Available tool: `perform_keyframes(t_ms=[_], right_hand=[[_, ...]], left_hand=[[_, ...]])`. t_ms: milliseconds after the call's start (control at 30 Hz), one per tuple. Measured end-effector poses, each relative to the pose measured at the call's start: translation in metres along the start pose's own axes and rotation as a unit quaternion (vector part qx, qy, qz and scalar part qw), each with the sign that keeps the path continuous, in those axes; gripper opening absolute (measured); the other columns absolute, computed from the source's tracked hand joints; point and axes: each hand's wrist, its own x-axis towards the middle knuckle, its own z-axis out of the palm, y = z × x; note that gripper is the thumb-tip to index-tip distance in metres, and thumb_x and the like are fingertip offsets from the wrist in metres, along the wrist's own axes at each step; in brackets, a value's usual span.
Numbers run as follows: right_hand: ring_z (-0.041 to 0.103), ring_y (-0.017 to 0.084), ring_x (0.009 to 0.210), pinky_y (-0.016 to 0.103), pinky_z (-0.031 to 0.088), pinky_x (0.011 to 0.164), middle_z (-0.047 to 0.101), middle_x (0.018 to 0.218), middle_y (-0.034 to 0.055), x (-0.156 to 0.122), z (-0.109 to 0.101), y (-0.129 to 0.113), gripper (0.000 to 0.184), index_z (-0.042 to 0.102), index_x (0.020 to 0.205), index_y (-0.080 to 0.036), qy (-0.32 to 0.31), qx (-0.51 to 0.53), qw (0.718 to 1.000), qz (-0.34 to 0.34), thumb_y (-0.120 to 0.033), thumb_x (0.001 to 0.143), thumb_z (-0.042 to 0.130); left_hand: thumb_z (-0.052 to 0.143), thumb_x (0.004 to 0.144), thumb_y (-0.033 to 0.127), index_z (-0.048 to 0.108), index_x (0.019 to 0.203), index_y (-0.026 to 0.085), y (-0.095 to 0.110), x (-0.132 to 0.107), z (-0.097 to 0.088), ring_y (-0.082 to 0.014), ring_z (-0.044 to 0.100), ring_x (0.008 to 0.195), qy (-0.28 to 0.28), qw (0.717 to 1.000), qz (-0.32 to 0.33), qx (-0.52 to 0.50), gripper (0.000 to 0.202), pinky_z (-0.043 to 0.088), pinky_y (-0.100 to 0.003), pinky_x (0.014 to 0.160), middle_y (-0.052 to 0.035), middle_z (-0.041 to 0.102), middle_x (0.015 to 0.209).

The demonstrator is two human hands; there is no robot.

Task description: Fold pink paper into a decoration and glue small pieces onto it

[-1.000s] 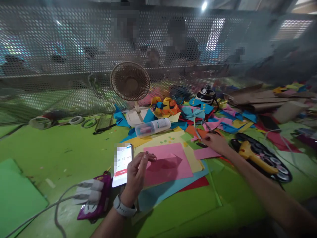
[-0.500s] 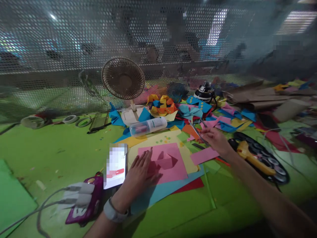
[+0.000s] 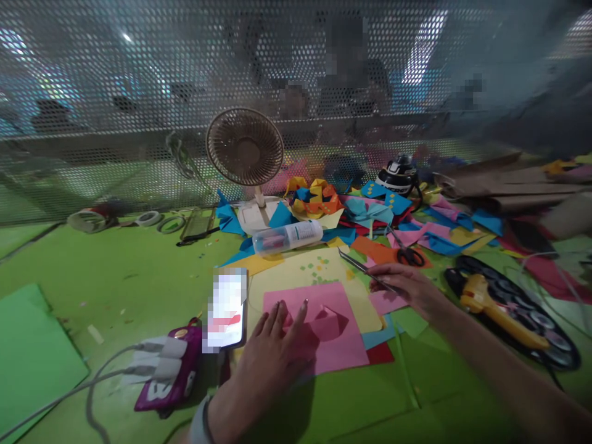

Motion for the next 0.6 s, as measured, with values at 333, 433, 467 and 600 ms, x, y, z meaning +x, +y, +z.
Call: perform_keyframes(t_ms=[333, 433, 467, 600], right_hand=[[0.061, 0.022, 0.091, 0.028, 0.052, 0.067, 0.065, 0.094, 0.0098, -0.008, 0.0, 0.003, 0.058, 0.058, 0.11, -0.02, -0.106, -0.02, 0.992, -0.067, -0.043, 0.06, 0.076], [0.061, 0.018, 0.091, 0.028, 0.052, 0.073, 0.063, 0.094, 0.0055, -0.01, 0.007, 0.006, 0.053, 0.058, 0.108, -0.024, -0.095, -0.048, 0.991, -0.08, -0.03, 0.06, 0.079], [0.062, 0.016, 0.086, 0.027, 0.052, 0.072, 0.063, 0.092, 0.0039, -0.01, 0.01, 0.008, 0.045, 0.06, 0.103, -0.024, -0.074, -0.056, 0.992, -0.088, -0.028, 0.062, 0.078], [0.063, 0.012, 0.072, 0.023, 0.053, 0.068, 0.064, 0.08, 0.0014, -0.009, 0.014, 0.01, 0.015, 0.065, 0.085, -0.022, 0.004, -0.083, 0.987, -0.136, -0.027, 0.072, 0.07]], left_hand=[[0.055, 0.078, 0.051, 0.005, 0.143, 0.026, 0.012, -0.011, -0.001, -0.0395, 0.036, 0.124, -0.057, 0.998, -0.005, 0.017, 0.085, 0.041, -0.055, 0.091, -0.0232, 0.039, 0.135], [0.055, 0.078, 0.05, 0.005, 0.143, 0.027, 0.014, -0.013, -0.001, -0.0404, 0.035, 0.124, -0.056, 0.998, -0.013, 0.017, 0.085, 0.04, -0.056, 0.091, -0.0236, 0.039, 0.135], [0.056, 0.077, 0.051, 0.005, 0.143, 0.027, 0.014, -0.014, -0.001, -0.0407, 0.035, 0.124, -0.055, 0.998, -0.013, 0.016, 0.087, 0.04, -0.057, 0.091, -0.0235, 0.039, 0.135], [0.058, 0.074, 0.053, 0.002, 0.143, 0.028, 0.016, -0.022, 0.002, -0.0395, 0.034, 0.125, -0.036, 0.999, 0.002, 0.018, 0.092, 0.04, -0.054, 0.093, -0.0217, 0.038, 0.137]])
